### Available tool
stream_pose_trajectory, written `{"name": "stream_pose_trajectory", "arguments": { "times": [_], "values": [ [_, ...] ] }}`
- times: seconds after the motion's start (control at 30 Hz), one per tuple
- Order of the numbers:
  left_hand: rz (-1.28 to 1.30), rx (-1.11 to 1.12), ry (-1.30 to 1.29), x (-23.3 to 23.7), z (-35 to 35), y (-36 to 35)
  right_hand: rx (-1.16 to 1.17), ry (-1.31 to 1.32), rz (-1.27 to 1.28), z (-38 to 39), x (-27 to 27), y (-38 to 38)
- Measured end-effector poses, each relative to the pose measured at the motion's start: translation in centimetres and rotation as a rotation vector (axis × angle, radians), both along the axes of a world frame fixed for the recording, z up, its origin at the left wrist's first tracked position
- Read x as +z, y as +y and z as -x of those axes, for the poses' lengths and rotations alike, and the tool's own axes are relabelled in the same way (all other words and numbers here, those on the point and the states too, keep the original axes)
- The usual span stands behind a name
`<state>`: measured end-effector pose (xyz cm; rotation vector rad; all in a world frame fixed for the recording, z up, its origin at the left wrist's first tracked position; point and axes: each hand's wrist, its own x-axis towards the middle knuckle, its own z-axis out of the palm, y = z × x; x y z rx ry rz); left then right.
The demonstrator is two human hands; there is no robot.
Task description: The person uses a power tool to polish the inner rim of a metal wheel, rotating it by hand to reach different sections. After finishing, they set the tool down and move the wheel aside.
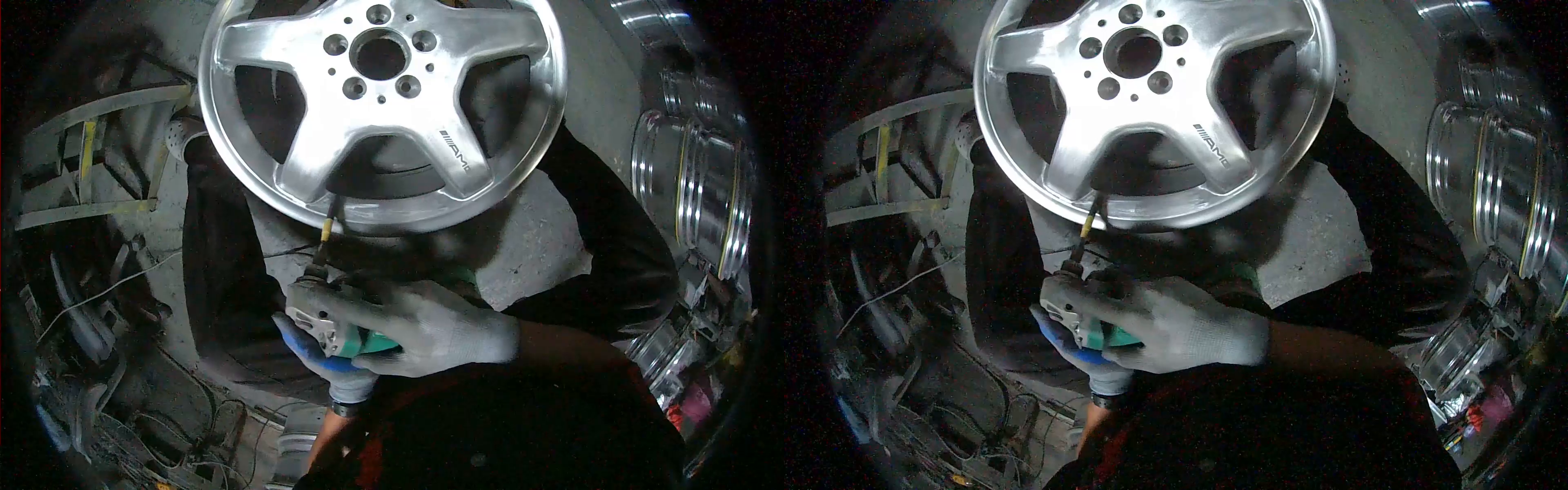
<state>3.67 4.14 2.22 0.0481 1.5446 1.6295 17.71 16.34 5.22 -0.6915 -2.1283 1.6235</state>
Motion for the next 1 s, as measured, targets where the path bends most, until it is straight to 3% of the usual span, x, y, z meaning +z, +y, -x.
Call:
{"name": "stream_pose_trajectory", "arguments": {
  "times": [0.07, 0.1, 0.13, 0.2, 0.23, 0.27, 0.33, 0.37, 0.43, 0.53, 0.6, 0.63, 0.77, 0.83, 0.87, 0.93, 0.97, 1.0],
  "values": [
    [0.208, -0.118, 0.505, -0.2, -2.5, 0.0, 0.024, -0.074, 0.016, -1.8, 0.2, -0.2],
    [0.151, -0.038, 0.284, 0.2, -3.4, 0.3, 0.052, -0.143, 0.029, -2.9, 0.3, -0.3],
    [0.151, -0.033, 0.275, 0.2, -3.8, 0.5, 0.058, -0.152, 0.029, -3.8, 0.4, -0.1],
    [-0.059, -0.014, -0.487, 0.0, -4.4, 0.9, -0.031, -0.110, -0.059, -5.4, 0.7, 0.3],
    [0.273, 0.086, -0.254, -0.5, -6.0, 0.7, -0.018, -0.129, -0.016, -6.0, 0.9, 0.8],
    [0.274, 0.101, -0.256, -0.6, -6.1, 0.5, -0.004, -0.129, -0.015, -6.3, 1.4, 1.2],
    [-0.017, -0.109, -0.524, 0.4, -5.7, 1.9, 0.097, -0.247, 0.169, -6.5, 2.3, 2.0],
    [-0.194, -0.092, -0.657, 0.4, -5.6, 2.0, 0.106, -0.243, 0.170, -6.4, 2.2, 2.3],
    [-0.096, -0.039, -0.536, 1.1, -5.2, 2.7, 0.096, -0.117, 0.110, -5.8, 1.9, 2.5],
    [0.022, 0.028, -0.384, 1.1, -3.6, 2.0, 0.101, -0.177, -0.036, -4.7, 0.9, 1.3],
    [0.148, -0.105, 0.385, -0.1, -2.9, 0.9, 0.115, -0.129, 0.035, -3.0, 0.0, 1.9],
    [0.102, -0.132, 0.296, 0.0, -2.0, 0.5, 0.133, -0.089, 0.099, -2.3, -0.4, 2.3],
    [0.192, -0.109, 0.380, 0.2, -1.7, 1.2, -0.003, 0.065, 0.064, -1.5, -1.0, 2.2],
    [0.108, 0.037, 0.064, 0.3, -2.4, 1.4, 0.051, -0.057, 0.057, -2.8, -0.7, 1.8],
    [0.109, 0.039, 0.062, -0.3, -2.4, 0.6, 0.053, -0.059, 0.058, -3.1, -0.5, 1.9],
    [0.213, -0.248, 0.272, -0.8, -2.7, 0.4, -0.001, -0.046, 0.052, -3.4, 0.4, 2.3],
    [0.220, -0.074, 0.128, -0.9, -3.4, 0.3, 0.000, -0.048, 0.053, -3.3, 0.5, 2.2],
    [0.219, -0.072, 0.127, -0.3, -3.3, 0.9, -0.012, -0.061, 0.012, -3.1, 0.6, 2.1]
  ]
}}
